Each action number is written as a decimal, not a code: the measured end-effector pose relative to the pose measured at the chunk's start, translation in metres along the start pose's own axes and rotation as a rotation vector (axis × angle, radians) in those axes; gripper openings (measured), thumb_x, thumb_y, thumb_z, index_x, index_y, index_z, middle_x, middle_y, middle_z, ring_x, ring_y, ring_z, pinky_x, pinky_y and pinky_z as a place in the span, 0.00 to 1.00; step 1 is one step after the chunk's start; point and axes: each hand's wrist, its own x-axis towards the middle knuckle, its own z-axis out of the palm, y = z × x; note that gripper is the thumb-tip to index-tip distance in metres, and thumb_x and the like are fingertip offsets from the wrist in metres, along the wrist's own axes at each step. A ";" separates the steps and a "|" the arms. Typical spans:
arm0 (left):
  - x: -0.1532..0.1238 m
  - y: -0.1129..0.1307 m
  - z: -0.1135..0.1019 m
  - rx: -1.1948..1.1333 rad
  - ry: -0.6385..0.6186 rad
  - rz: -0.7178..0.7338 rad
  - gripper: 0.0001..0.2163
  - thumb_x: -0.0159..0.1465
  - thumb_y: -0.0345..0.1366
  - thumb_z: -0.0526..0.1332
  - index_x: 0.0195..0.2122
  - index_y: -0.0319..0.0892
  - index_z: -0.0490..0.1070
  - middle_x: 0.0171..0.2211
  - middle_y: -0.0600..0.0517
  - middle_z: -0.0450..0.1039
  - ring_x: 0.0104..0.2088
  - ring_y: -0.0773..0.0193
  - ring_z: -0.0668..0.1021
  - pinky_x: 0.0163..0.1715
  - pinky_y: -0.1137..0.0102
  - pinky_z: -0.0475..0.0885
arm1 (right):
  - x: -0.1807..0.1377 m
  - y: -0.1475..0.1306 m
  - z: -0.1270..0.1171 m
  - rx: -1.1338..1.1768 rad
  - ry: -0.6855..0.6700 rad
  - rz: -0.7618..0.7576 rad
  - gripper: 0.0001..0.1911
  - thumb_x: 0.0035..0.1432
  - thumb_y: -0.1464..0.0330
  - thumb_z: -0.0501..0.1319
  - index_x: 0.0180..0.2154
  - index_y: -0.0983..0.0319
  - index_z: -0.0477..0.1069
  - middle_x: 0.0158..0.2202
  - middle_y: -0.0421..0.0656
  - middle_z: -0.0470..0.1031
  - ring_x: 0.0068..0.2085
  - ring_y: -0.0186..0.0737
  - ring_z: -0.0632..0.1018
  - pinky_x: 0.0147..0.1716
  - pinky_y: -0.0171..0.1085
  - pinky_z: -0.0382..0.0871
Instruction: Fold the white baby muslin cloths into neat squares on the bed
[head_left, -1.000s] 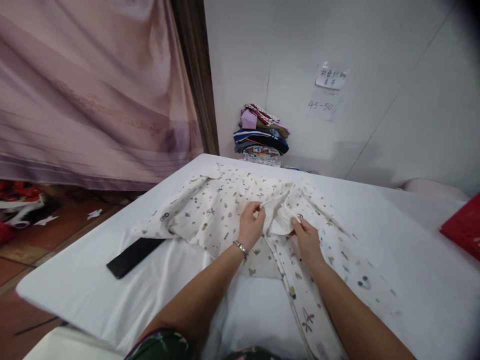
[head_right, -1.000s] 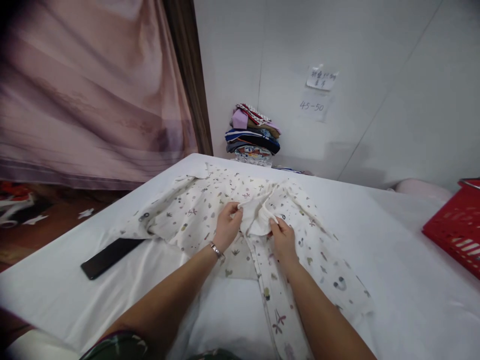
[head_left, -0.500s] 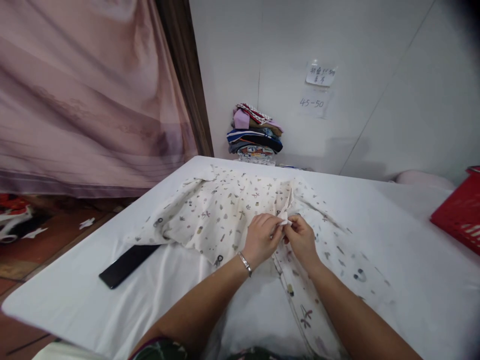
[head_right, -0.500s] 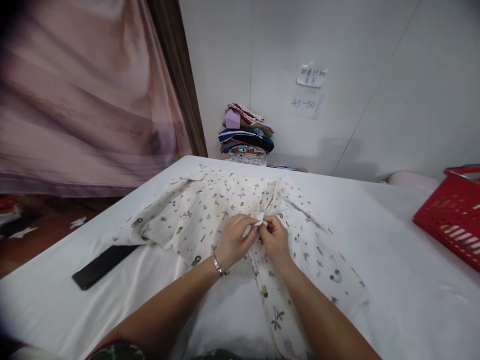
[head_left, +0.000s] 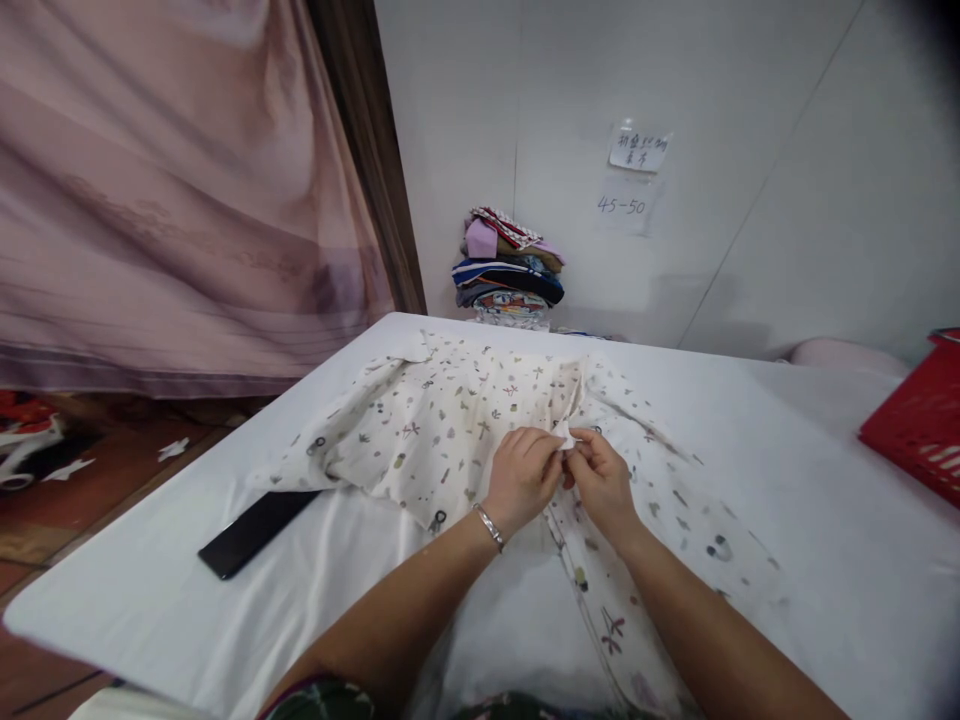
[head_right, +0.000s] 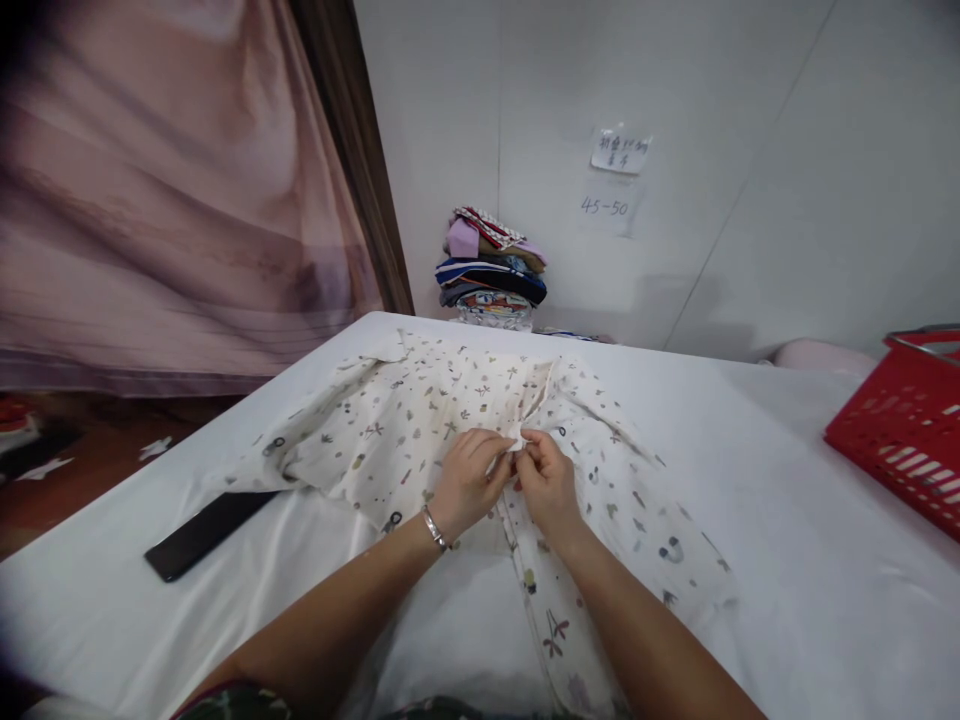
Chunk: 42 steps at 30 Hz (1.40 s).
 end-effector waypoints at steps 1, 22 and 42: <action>0.000 0.000 0.000 0.001 -0.002 -0.009 0.07 0.61 0.30 0.54 0.39 0.42 0.69 0.33 0.50 0.71 0.36 0.63 0.72 0.38 0.66 0.66 | -0.001 0.001 0.000 -0.014 -0.021 -0.021 0.15 0.54 0.63 0.57 0.43 0.62 0.65 0.21 0.34 0.66 0.20 0.31 0.69 0.21 0.32 0.67; 0.004 0.001 -0.002 -0.255 -0.035 -0.202 0.07 0.57 0.29 0.58 0.37 0.43 0.69 0.33 0.52 0.69 0.36 0.65 0.72 0.37 0.69 0.68 | -0.001 -0.006 -0.013 -0.442 -0.226 -0.388 0.29 0.59 0.70 0.46 0.61 0.62 0.45 0.28 0.39 0.67 0.24 0.33 0.66 0.24 0.32 0.62; 0.012 -0.006 -0.010 -0.242 -0.016 -0.324 0.04 0.61 0.33 0.53 0.33 0.43 0.66 0.24 0.56 0.66 0.26 0.68 0.70 0.27 0.73 0.64 | -0.002 -0.023 -0.027 -0.508 -0.326 -0.200 0.23 0.61 0.64 0.49 0.57 0.59 0.55 0.29 0.40 0.73 0.26 0.36 0.72 0.28 0.35 0.66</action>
